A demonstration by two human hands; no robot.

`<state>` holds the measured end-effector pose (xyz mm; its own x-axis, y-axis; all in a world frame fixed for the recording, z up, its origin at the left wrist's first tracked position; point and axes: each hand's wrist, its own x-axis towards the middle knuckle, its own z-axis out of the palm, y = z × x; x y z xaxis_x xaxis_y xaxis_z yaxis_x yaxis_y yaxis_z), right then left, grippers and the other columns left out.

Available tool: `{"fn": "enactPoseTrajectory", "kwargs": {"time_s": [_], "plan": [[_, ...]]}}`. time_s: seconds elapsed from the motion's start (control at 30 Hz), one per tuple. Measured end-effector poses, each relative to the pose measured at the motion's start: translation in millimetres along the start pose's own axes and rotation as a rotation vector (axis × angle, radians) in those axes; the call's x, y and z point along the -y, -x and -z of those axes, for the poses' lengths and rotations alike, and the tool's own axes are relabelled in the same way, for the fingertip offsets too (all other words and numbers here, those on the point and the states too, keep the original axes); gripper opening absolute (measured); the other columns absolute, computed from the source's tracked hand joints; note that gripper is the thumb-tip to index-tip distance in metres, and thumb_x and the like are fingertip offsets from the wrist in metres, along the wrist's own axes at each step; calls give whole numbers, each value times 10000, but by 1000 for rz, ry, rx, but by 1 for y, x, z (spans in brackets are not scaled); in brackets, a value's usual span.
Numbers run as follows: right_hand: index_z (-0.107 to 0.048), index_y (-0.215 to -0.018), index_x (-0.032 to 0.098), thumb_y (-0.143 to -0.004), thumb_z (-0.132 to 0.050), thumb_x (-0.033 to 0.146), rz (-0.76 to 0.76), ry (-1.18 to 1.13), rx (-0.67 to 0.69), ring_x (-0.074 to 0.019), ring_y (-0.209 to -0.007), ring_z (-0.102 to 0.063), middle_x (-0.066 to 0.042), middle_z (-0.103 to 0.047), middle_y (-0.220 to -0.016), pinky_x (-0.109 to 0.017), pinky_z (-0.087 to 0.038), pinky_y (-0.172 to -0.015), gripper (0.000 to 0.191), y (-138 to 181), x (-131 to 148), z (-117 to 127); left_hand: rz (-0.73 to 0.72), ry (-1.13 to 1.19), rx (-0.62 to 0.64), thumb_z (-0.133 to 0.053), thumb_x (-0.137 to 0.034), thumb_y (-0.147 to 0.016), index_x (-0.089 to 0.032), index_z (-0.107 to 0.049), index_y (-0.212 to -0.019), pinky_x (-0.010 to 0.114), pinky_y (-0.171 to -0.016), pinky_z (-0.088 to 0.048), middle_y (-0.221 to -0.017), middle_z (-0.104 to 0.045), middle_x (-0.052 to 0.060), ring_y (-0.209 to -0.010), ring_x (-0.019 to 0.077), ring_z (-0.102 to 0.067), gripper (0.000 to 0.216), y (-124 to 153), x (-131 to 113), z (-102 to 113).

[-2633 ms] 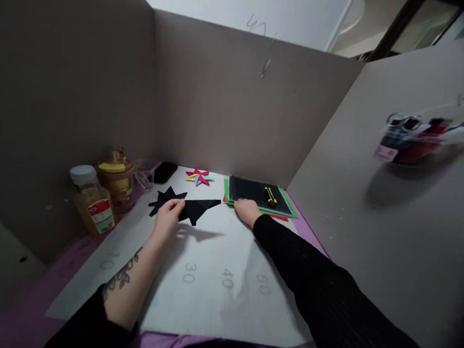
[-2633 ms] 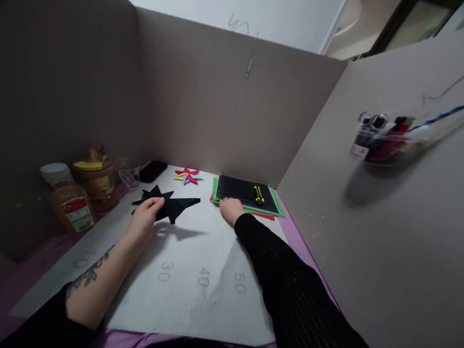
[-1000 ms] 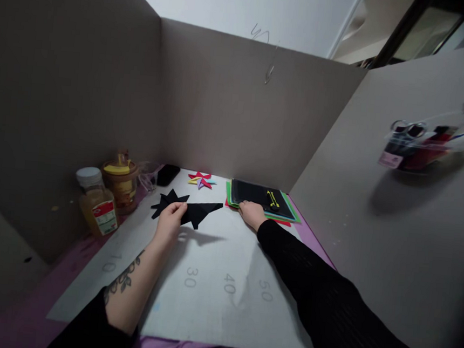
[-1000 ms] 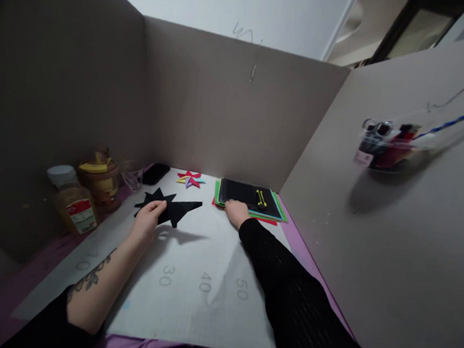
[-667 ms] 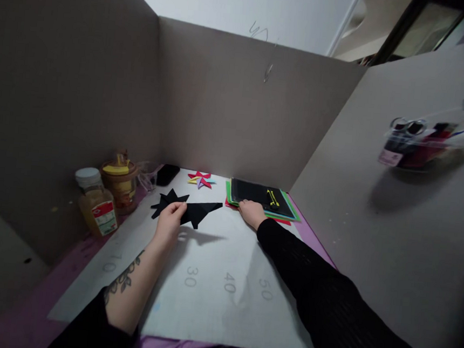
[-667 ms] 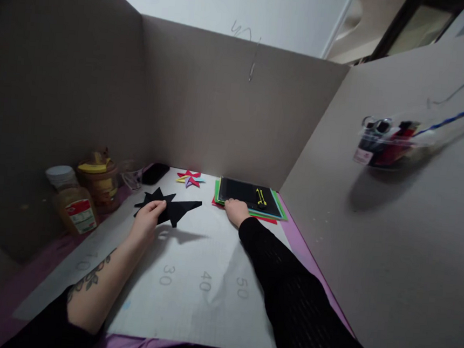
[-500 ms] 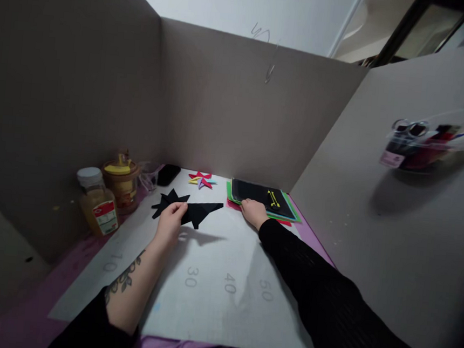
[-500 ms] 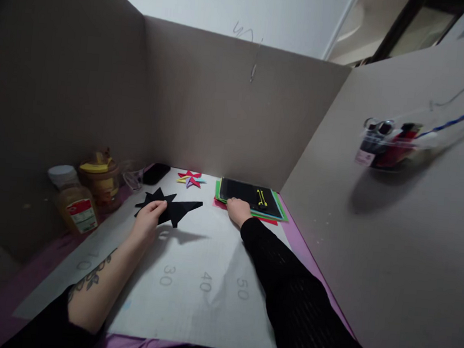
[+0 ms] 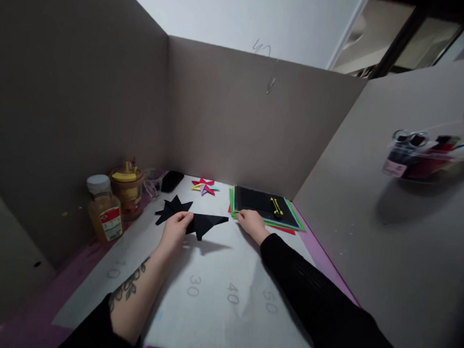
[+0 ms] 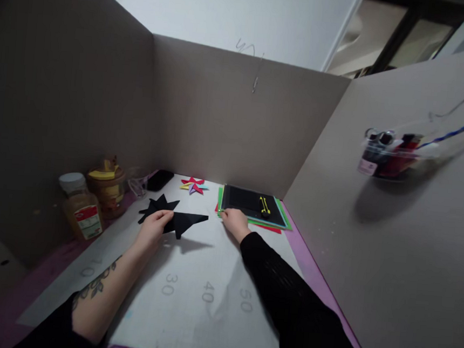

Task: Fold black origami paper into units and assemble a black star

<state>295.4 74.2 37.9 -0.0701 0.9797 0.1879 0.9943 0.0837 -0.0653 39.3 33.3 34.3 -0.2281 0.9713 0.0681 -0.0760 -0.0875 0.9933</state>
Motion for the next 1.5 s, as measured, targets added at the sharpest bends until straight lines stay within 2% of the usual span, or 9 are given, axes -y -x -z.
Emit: {"fn": "enactPoseTrajectory", "kwargs": {"time_s": [0.1,0.2,0.33,0.5,0.77,0.87,1.07,1.37,1.5], "plan": [[-663,-914,128,-977,-203,355,40,-319,-138,-166,-800,-632,-81,-699,-873,-224,-441,-661,517,18,27,8,-87,-118,64,-649,-406,-648,-159,-670,-667,256,-575,-387,-635,-631,22,-620,174,-546,249,6,-4,-2],[-678,-888,170,-913,-437,344,199,-660,-363,-185,-874,-621,-72,-702,-923,-265,-437,-775,299,45,57,15,-292,-310,176,-582,-376,-733,-179,-644,-670,264,-602,-382,-652,-628,18,-638,177,-548,216,15,-6,-7],[-685,-817,220,-857,-559,239,287,-604,-371,-180,-837,-612,-31,-707,-835,-309,-387,-842,134,73,84,16,-517,-543,287,-477,-331,-823,-199,-626,-759,288,-680,-405,-781,-644,47,-748,196,-572,209,25,-5,-13],[-672,-891,213,-862,-547,201,279,-583,-378,-175,-852,-603,-31,-704,-874,-301,-392,-827,129,76,88,13,-576,-580,392,-452,-334,-853,-205,-605,-809,295,-713,-425,-824,-634,53,-778,195,-573,204,28,-4,-15],[-661,-797,201,-848,-540,177,322,-499,-341,-177,-813,-580,-35,-682,-800,-295,-386,-794,133,77,82,11,-654,-654,442,-504,-295,-830,-214,-636,-766,307,-713,-410,-780,-663,56,-738,200,-578,167,28,-7,-15],[-651,-794,198,-847,-533,189,344,-513,-334,-174,-799,-578,-35,-674,-788,-284,-389,-777,130,77,83,12,-696,-674,365,-519,-274,-807,-212,-626,-715,308,-709,-397,-740,-657,49,-727,200,-574,154,27,-9,-14],[-638,-726,196,-816,-504,198,205,-813,-328,-150,-724,-576,-8,-657,-746,-246,-407,-690,161,68,69,2,-499,-459,50,-539,-318,-773,-199,-611,-681,254,-588,-372,-671,-612,12,-664,170,-549,166,15,-15,-6],[-558,-744,169,-766,-538,358,-217,-1450,-227,-138,-602,-565,-12,-606,-687,-236,-390,-528,192,57,65,-18,-29,55,-34,-697,-397,-608,-160,-630,-691,229,-568,-380,-614,-582,-13,-594,132,-511,260,-1,2,-9],[-589,-917,173,-719,-635,418,-88,-1594,-68,-148,-649,-578,-25,-633,-773,-225,-374,-489,318,62,82,-17,88,227,5,-763,-429,-529,-146,-641,-748,225,-565,-403,-648,-604,-3,-599,129,-530,379,1,12,-16]]}}
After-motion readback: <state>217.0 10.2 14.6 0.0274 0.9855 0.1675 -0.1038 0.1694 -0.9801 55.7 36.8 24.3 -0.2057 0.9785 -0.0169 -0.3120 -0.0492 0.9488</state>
